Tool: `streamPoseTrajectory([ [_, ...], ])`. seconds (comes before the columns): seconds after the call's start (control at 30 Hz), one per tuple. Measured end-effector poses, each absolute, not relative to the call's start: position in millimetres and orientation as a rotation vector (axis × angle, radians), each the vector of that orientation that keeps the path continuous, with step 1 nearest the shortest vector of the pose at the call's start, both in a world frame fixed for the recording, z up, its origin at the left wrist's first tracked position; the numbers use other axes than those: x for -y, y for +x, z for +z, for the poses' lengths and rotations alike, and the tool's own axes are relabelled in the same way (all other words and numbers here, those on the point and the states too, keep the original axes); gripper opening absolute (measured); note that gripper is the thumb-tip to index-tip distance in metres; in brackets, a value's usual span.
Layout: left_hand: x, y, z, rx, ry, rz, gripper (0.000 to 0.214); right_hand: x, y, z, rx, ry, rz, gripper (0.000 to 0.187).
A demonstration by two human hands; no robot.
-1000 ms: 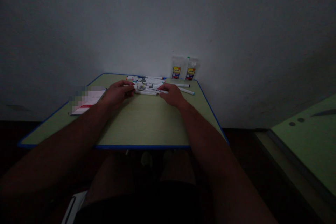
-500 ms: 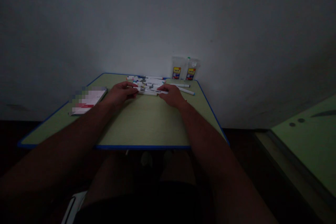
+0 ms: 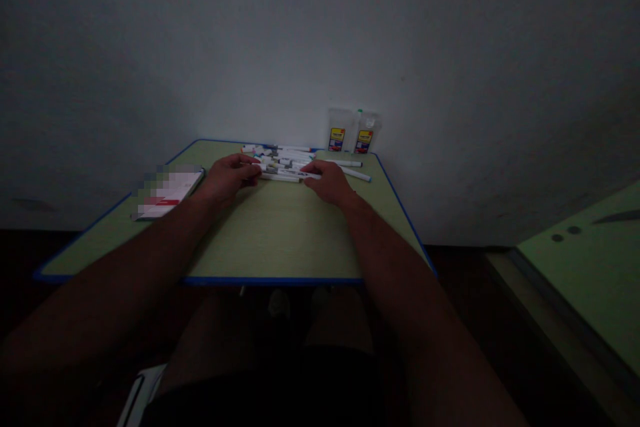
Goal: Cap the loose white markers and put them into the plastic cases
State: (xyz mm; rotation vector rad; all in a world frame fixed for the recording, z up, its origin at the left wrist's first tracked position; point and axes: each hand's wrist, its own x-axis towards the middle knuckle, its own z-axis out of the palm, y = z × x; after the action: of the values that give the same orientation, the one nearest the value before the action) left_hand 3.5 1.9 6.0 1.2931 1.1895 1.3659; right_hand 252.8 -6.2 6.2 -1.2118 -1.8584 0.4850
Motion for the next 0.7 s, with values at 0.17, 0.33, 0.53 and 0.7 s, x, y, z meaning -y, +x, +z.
streamPoseTrajectory([
  [0.17, -3, 0, 5, -1.412, 1.494, 1.508, 0.015, 4, 256, 8, 1.781, -1.279, 0.446, 0.019],
  [0.33, 12, 6, 13, -1.671, 1.829, 1.49, 0.014, 3, 255, 6, 1.76, -1.29, 0.44, 0.017],
  [0.53, 20, 9, 18, -1.696, 1.887, 1.47, 0.014, 4, 253, 6, 1.747, -1.309, 0.381, 0.019],
  [0.7, 19, 8, 18, -1.675, 1.878, 1.494, 0.017, 12, 249, 11, 1.702, -1.252, 0.242, 0.016],
])
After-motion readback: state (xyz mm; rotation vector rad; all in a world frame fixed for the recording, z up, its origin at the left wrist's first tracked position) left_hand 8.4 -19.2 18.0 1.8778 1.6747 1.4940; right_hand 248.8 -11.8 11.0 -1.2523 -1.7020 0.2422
